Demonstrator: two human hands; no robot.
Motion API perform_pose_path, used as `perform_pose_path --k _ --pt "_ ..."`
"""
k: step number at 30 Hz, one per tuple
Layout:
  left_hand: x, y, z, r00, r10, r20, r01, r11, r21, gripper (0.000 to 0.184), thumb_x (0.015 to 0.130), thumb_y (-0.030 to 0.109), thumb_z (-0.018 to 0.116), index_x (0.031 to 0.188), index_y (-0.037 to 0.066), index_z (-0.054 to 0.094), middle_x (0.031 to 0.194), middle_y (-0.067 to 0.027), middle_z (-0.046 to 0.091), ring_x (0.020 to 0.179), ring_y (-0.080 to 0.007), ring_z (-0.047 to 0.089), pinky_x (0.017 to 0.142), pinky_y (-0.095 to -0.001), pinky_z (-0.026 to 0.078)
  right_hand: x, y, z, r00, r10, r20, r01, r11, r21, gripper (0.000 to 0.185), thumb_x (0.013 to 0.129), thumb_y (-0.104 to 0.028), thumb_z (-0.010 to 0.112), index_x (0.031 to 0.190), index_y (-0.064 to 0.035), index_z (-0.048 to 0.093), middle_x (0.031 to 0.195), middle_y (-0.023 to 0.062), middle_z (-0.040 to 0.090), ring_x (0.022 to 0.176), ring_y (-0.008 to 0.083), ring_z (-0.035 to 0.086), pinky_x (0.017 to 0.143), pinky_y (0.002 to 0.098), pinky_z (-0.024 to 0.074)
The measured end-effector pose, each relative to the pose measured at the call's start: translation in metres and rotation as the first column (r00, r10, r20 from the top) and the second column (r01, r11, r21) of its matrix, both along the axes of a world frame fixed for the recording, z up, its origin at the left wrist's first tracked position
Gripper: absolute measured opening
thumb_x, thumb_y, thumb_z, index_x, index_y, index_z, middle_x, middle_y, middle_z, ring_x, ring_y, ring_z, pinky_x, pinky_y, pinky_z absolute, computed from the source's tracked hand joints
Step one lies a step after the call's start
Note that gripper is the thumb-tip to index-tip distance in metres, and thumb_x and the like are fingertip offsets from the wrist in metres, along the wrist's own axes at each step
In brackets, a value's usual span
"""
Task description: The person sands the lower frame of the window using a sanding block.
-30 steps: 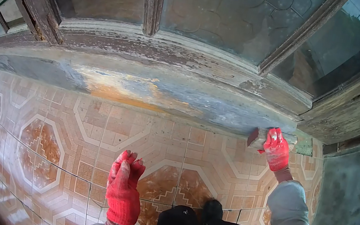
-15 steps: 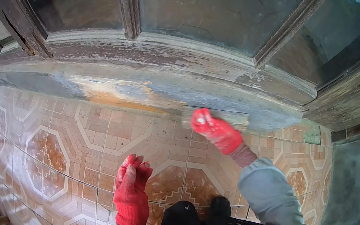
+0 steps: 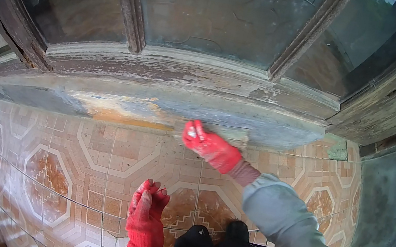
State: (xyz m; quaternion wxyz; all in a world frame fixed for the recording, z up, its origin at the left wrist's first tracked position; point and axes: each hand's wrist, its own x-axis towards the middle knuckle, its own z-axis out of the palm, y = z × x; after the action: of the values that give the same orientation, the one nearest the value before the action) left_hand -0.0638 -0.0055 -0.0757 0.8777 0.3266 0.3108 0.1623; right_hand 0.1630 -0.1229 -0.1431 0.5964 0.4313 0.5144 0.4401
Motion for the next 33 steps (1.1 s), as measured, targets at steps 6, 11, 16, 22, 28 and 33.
perform_pose_path --k 6,11,16,22,28,33 --pt "-0.002 0.004 0.007 1.0 -0.015 -0.019 0.016 0.998 0.056 0.039 0.098 0.025 0.052 0.129 0.002 0.047 0.118 -0.0111 0.058 0.102 -0.0204 0.06 0.093 -0.0368 0.048 0.011 -0.055 -0.018 0.995 -0.02 0.095 0.013 0.997 0.07 0.027 0.089 -0.017 0.05 0.112 -0.0042 0.048 0.11 0.009 0.052 0.115 0.0281 0.05 0.094 0.041 0.0471" --pt "-0.005 0.014 -0.001 0.999 0.021 0.028 -0.021 1.0 0.003 0.038 0.097 0.025 0.052 0.129 0.003 0.048 0.117 -0.0084 0.059 0.101 -0.0205 0.059 0.094 -0.037 0.047 -0.011 -0.225 0.012 0.76 -0.27 -0.591 0.619 0.577 0.533 0.053 0.077 -0.037 0.063 0.117 -0.0041 0.053 0.119 0.0084 0.053 0.116 0.0274 0.051 0.079 0.0367 0.05" --pt "-0.003 0.008 0.0 0.999 -0.032 0.015 0.032 0.999 0.015 0.039 0.097 0.026 0.052 0.129 0.003 0.048 0.116 -0.0088 0.059 0.1 -0.0205 0.06 0.091 -0.0367 0.048 -0.008 -0.242 0.015 0.694 -0.017 -0.72 0.68 0.344 0.647 0.064 0.063 -0.042 0.067 0.111 -0.0007 0.057 0.114 0.0116 0.054 0.112 0.0302 0.053 0.078 0.0384 0.0517" --pt "0.003 -0.007 0.007 0.998 -0.064 -0.003 0.064 0.997 0.052 0.042 0.096 0.029 0.055 0.128 0.003 0.048 0.116 -0.0069 0.058 0.1 -0.0188 0.058 0.092 -0.0355 0.046 0.001 -0.041 0.014 0.878 -0.032 -0.478 0.309 0.8 0.514 0.041 0.08 -0.033 0.059 0.111 -0.0062 0.052 0.111 0.0081 0.052 0.108 0.0288 0.052 0.087 0.0416 0.0483" --pt "0.001 -0.004 0.014 0.999 -0.033 0.006 0.032 0.994 0.1 0.041 0.097 0.029 0.053 0.128 0.004 0.049 0.116 -0.0062 0.058 0.101 -0.0184 0.057 0.093 -0.0355 0.045 -0.003 -0.063 0.011 0.873 0.122 -0.471 0.247 0.724 0.645 0.041 0.084 -0.036 0.058 0.112 -0.0076 0.05 0.112 0.0082 0.051 0.111 0.0288 0.049 0.09 0.0447 0.0454" --pt "-0.004 0.005 0.008 0.999 -0.024 0.024 0.021 0.995 0.1 0.039 0.097 0.03 0.052 0.127 0.005 0.05 0.115 -0.0057 0.058 0.102 -0.018 0.056 0.092 -0.0348 0.045 -0.011 -0.207 0.018 0.77 0.336 -0.543 0.578 -0.006 0.816 0.079 0.066 -0.031 0.074 0.13 -0.0007 0.041 0.124 0.0156 0.046 0.117 0.0308 0.047 0.097 0.0429 0.0405"
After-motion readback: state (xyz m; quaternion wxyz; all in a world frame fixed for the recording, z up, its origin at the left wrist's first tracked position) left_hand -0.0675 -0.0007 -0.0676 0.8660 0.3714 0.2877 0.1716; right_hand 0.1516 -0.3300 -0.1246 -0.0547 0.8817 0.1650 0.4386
